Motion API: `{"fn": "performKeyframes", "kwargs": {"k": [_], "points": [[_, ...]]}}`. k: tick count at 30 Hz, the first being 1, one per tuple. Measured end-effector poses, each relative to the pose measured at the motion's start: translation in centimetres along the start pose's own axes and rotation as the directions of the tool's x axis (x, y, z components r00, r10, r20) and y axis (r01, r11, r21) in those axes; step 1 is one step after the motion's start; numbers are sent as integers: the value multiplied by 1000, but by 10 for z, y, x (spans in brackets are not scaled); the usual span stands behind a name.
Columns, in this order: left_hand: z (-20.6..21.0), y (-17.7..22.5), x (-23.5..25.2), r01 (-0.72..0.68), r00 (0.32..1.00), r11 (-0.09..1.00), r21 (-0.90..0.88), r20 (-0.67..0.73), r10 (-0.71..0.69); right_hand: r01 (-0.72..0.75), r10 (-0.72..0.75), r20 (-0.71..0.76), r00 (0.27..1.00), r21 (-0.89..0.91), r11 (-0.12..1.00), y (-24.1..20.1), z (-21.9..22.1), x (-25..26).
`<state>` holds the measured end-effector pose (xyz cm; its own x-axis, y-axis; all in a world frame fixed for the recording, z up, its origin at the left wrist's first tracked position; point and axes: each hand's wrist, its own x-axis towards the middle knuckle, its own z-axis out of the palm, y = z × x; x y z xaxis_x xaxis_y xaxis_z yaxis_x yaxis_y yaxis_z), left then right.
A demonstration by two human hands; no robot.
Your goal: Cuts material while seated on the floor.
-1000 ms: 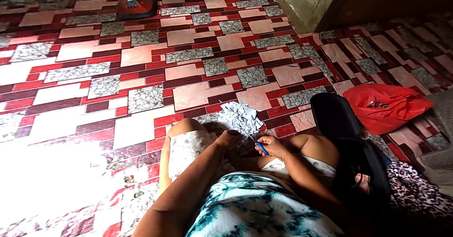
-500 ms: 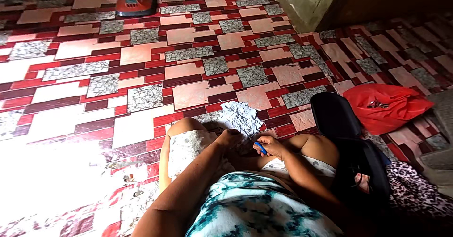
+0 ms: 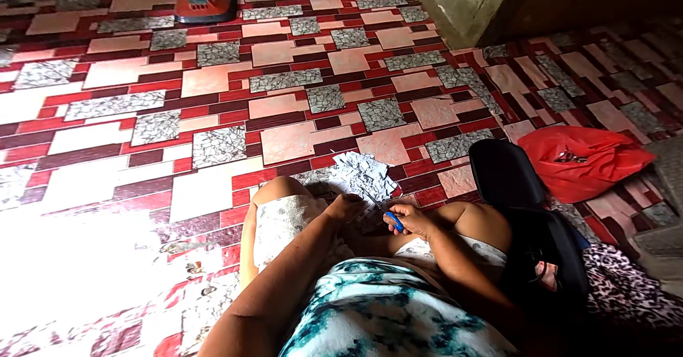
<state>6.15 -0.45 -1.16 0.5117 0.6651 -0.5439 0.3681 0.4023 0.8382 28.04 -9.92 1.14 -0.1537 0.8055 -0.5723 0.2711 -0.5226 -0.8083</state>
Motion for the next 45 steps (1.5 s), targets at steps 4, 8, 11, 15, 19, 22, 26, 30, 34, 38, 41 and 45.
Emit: {"fn": "performKeyframes", "kwargs": {"k": [4, 8, 11, 15, 19, 22, 26, 30, 34, 38, 41, 45], "points": [[0, 0, 1, 3, 1000, 1000, -13, -1, -3, 6, -5, 16, 1000, -26, 1000, 0, 1, 1], [1, -1, 2, 4, 1000, 1000, -21, 6, -4, 10, -9, 18, 1000, -32, 999, 0, 1, 0], [2, -1, 3, 1, 1000, 1000, -17, 6, -1, 12, -12, 12, 1000, -39, 999, 1, 1, 1], [2, -1, 2, -3, 1000, 1000, 3, 10, 3, 33, -34, -13, 999, -33, 999, 1, 3, 0], [3, 3, 2, -4, 1000, 1000, 26, 20, 3, 55, -54, -56, 997, 15, 998, 4, 3, -1], [1, 9, -3, -10, 1000, 1000, -25, -10, 10, 30, -30, -42, 999, 9, 1000, 5, 1, 0], [-17, 17, -14, -97, 988, 946, -310, -143, 55, 61, -52, -85, 995, 106, 993, 11, -1, 4], [-39, 19, -27, -225, 953, 805, -549, -296, 64, 111, -42, -254, 966, 265, 958, 11, 3, 0], [-46, 20, -30, -254, 942, 727, -638, -334, 36, 121, -21, -454, 891, 194, 974, 6, 13, -3], [-52, 20, -33, -235, 948, 745, -624, -315, 34, -80, -75, -501, 862, -281, 956, -21, 12, -9], [-59, 20, -33, -252, 946, 733, -631, -322, 48, -185, -188, -515, 837, -589, 786, -49, -9, -21], [-63, 18, -35, -272, 945, 694, -666, -320, 63, -446, -46, -577, 815, -676, 587, -90, -52, -53]]}}
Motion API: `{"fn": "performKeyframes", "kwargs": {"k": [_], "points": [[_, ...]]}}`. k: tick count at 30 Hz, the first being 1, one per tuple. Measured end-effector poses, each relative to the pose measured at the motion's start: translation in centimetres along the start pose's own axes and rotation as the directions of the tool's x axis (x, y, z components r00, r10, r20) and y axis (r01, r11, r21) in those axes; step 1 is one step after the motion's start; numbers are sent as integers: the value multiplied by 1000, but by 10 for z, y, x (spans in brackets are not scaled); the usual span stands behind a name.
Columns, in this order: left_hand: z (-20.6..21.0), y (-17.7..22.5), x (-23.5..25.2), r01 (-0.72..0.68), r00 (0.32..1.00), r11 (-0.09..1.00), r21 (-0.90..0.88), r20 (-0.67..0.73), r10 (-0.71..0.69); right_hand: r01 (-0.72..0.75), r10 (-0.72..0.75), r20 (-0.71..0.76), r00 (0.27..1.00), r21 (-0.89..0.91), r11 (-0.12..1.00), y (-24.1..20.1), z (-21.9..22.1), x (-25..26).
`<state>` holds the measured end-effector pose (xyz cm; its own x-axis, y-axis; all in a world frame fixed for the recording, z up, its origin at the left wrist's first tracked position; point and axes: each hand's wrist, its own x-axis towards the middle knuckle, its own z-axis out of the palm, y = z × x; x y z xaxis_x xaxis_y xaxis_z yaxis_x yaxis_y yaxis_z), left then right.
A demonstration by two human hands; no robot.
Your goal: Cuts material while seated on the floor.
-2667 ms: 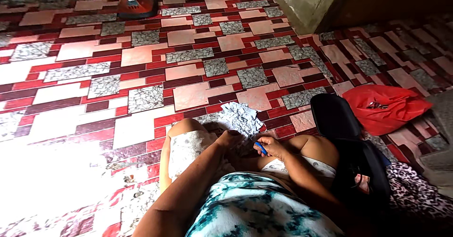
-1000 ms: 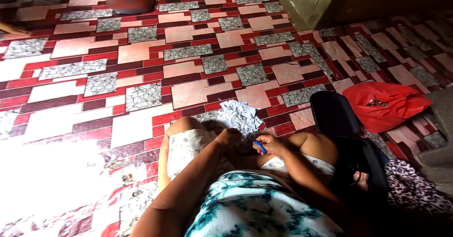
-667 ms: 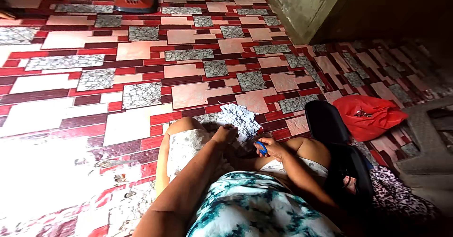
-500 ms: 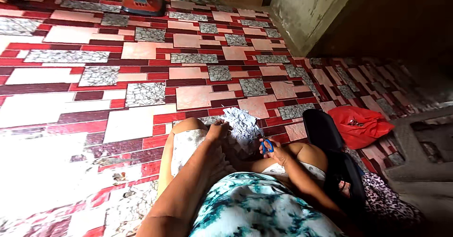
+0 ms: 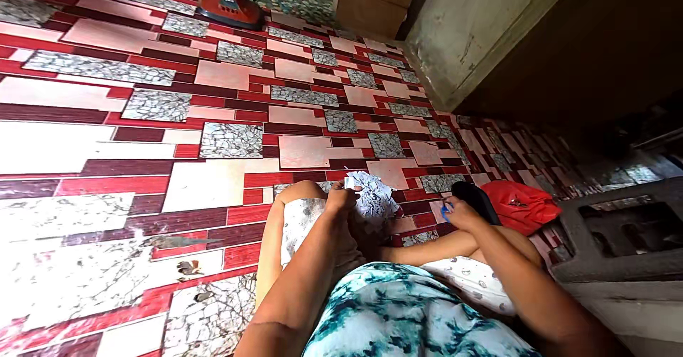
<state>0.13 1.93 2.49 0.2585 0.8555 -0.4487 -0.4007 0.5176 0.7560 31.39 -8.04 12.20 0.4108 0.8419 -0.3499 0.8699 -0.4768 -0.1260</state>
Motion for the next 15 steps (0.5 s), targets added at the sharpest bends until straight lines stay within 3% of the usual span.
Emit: {"fn": "performKeyframes", "kwargs": {"k": [4, 7, 11, 13, 15], "points": [[1, 2, -3, 26, 1000, 999, -39, -8, -26, -68, 121, 216, 969, -240, 969, 41, -47, 4], [4, 4, -4, 12, 1000, 999, -48, -23, -13, -32, 133, 324, 937, -299, 954, 53, -62, -5], [0, 4, -3, -18, 999, 999, -41, -29, 17, -21, 85, 273, 958, -231, 973, 43, -74, -39], [-2, 3, -2, -26, 999, 999, -25, -24, 26, -10, 63, 213, 975, -241, 970, 3, -91, -91], [-3, 1, 1, -25, 999, 999, -21, -22, 25, -219, 244, 100, 965, -212, 953, -117, -110, -190]]}}
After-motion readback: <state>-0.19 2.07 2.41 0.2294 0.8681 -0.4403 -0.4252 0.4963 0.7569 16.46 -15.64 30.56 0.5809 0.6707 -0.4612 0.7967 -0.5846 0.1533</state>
